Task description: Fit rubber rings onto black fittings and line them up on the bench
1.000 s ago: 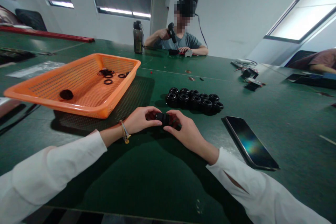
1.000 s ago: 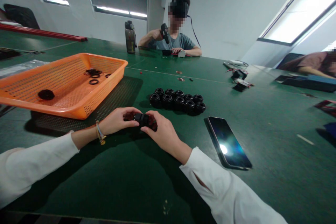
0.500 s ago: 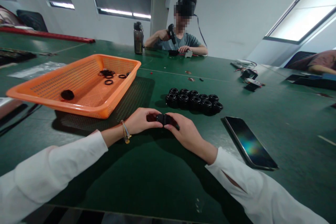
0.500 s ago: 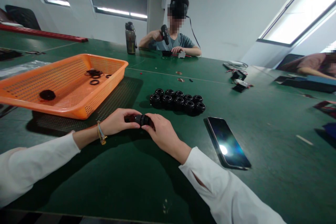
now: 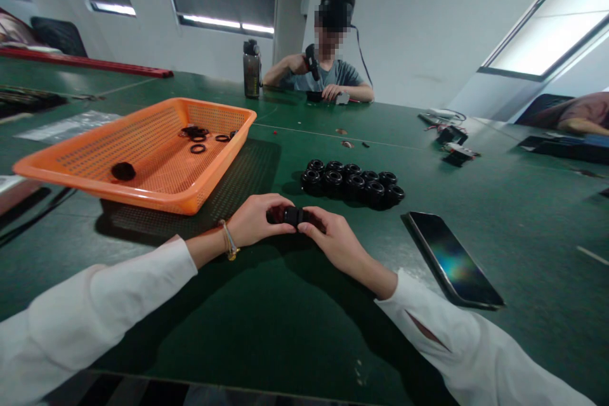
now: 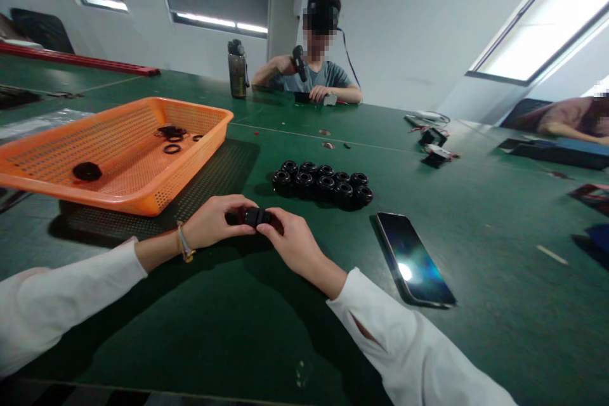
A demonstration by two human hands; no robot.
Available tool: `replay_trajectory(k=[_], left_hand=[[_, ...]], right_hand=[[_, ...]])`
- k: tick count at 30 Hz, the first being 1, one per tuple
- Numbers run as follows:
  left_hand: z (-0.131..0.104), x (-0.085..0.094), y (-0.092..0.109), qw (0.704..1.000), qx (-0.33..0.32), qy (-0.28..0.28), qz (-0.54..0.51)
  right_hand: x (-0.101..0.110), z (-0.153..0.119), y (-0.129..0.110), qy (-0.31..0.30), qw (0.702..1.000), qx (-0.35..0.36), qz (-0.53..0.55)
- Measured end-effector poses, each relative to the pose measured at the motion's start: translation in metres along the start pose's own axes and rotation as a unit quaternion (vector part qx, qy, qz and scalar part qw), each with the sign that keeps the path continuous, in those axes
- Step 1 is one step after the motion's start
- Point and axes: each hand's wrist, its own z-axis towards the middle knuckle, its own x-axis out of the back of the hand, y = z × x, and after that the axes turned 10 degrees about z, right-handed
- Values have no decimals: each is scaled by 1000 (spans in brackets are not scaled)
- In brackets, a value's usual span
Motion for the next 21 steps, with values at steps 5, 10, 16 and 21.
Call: replay_trajectory(k=[5,10,16,21], left_hand=[[0,1,2,1000,-17,13,17],[0,0,0,998,26,-13,-56],[3,0,-5,987,69,-55,-137],[2,-2,-6,989,55,-54,-130]], right_hand=[[0,1,0,-18,998,-24,57],[1,0,1,-1,999,-11,47],[5,-1,5,27,995,83,-40],[4,-1,9,29,991,96,-85]])
